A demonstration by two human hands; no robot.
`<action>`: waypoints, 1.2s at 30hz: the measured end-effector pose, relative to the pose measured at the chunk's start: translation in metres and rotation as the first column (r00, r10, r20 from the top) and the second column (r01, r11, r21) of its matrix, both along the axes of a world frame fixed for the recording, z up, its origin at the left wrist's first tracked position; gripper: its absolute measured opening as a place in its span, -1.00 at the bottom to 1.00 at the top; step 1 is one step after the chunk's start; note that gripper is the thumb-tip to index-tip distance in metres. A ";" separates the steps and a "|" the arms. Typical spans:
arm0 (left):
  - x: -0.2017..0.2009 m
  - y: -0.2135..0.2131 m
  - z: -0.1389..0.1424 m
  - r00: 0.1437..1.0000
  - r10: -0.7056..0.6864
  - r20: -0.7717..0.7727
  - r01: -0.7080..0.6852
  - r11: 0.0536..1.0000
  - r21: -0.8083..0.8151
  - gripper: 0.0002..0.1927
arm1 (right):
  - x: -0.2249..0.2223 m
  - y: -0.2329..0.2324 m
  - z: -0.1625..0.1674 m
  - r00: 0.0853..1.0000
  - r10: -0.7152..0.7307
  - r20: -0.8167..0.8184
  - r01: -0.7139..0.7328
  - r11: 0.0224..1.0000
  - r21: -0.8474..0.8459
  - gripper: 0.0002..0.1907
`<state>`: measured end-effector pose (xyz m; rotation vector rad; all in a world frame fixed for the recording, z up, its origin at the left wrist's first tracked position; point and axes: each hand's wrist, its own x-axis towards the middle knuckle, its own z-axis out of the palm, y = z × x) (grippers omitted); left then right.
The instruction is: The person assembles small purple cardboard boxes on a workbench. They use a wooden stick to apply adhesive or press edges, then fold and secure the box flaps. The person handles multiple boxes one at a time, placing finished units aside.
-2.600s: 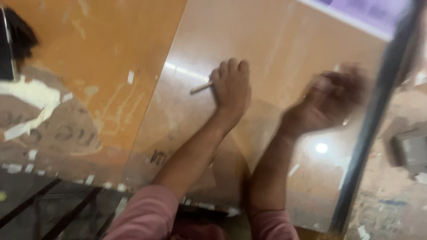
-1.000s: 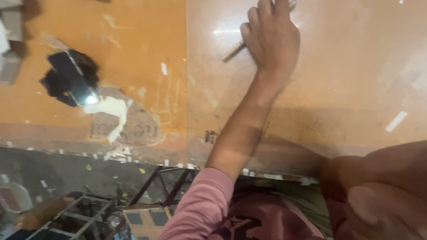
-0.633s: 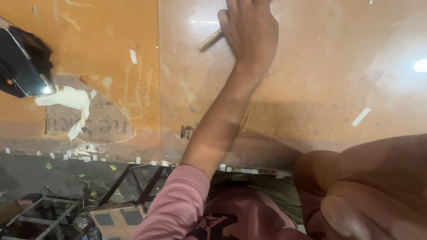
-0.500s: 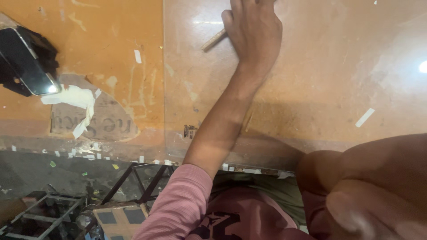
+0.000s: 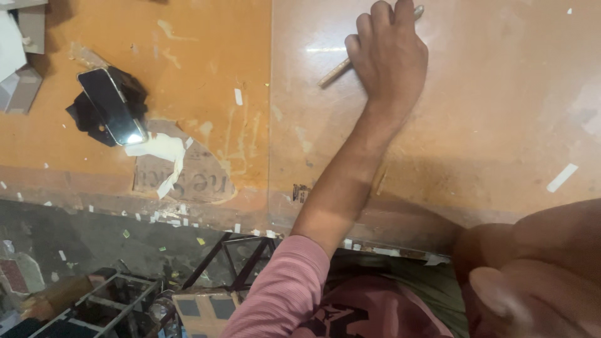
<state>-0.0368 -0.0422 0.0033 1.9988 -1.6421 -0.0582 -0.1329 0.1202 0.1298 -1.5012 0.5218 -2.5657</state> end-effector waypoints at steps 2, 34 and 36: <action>-0.001 0.000 -0.001 1.000 -0.004 -0.009 0.004 1.000 -0.029 -0.71 | -0.001 0.000 -0.001 1.000 0.004 -0.004 -0.004 1.000 0.008 -0.64; 0.003 -0.002 0.012 1.000 0.002 -0.024 -0.004 0.997 -0.082 -0.86 | -0.015 -0.022 0.013 0.996 0.076 -0.041 -0.076 0.997 -0.008 -0.59; 0.005 -0.003 0.017 1.000 -0.004 -0.016 0.003 0.997 -0.074 -0.88 | -0.014 -0.022 0.016 0.995 0.093 -0.032 -0.093 0.996 -0.007 -0.59</action>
